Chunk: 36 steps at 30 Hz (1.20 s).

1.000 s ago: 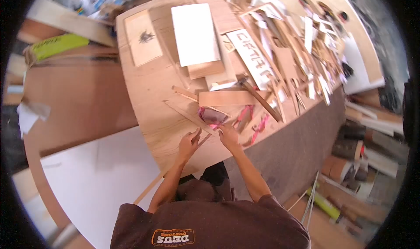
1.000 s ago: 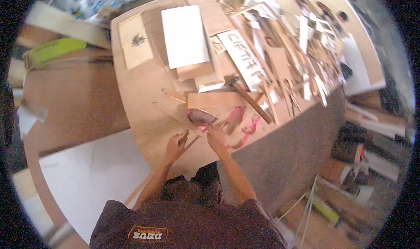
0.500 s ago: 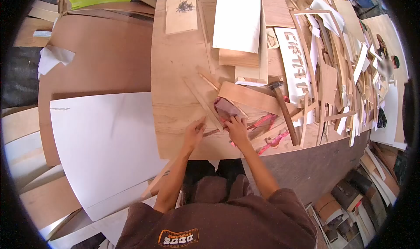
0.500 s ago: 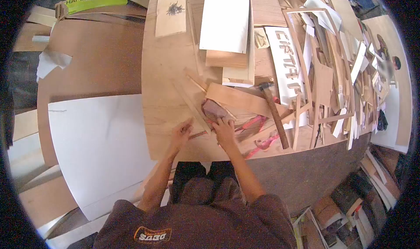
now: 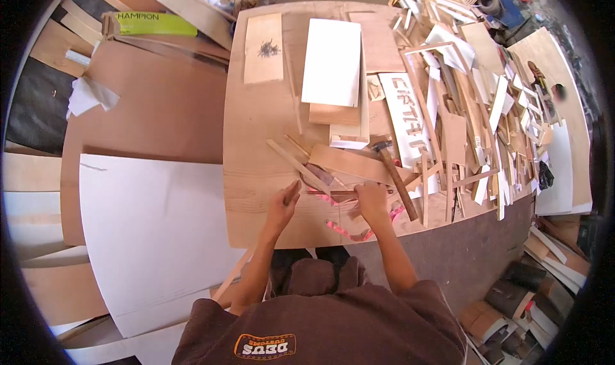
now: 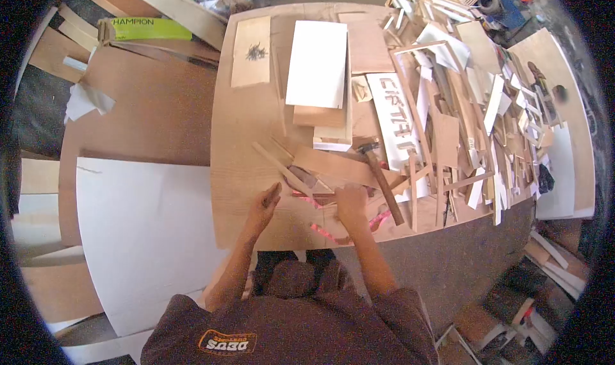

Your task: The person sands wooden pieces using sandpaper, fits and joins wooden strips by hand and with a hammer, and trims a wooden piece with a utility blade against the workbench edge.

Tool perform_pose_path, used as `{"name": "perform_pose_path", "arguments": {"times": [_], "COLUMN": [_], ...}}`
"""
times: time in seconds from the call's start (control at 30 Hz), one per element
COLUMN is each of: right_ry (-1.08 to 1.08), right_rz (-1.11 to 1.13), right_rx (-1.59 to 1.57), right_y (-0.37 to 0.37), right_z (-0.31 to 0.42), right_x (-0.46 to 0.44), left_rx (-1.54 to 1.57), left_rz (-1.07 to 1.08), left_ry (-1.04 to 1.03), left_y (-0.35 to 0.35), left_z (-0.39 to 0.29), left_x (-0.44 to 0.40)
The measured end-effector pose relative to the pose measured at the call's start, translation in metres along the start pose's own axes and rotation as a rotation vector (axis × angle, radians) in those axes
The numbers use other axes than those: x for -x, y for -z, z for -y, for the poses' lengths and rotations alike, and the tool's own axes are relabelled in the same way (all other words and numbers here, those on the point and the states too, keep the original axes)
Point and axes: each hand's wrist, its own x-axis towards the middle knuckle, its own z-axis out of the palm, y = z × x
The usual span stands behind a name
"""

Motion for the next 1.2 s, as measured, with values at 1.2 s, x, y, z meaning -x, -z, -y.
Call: {"name": "perform_pose_path", "arguments": {"times": [1.2], "right_ry": [-1.161], "right_rz": [-0.807], "right_rx": [-1.109], "right_y": [-0.022], "right_z": [0.276], "right_x": [0.142], "left_rx": [-0.259], "left_rz": [0.968], "left_ry": [-0.558], "left_y": [0.060], "left_z": [-0.026], "left_x": [0.014]}}
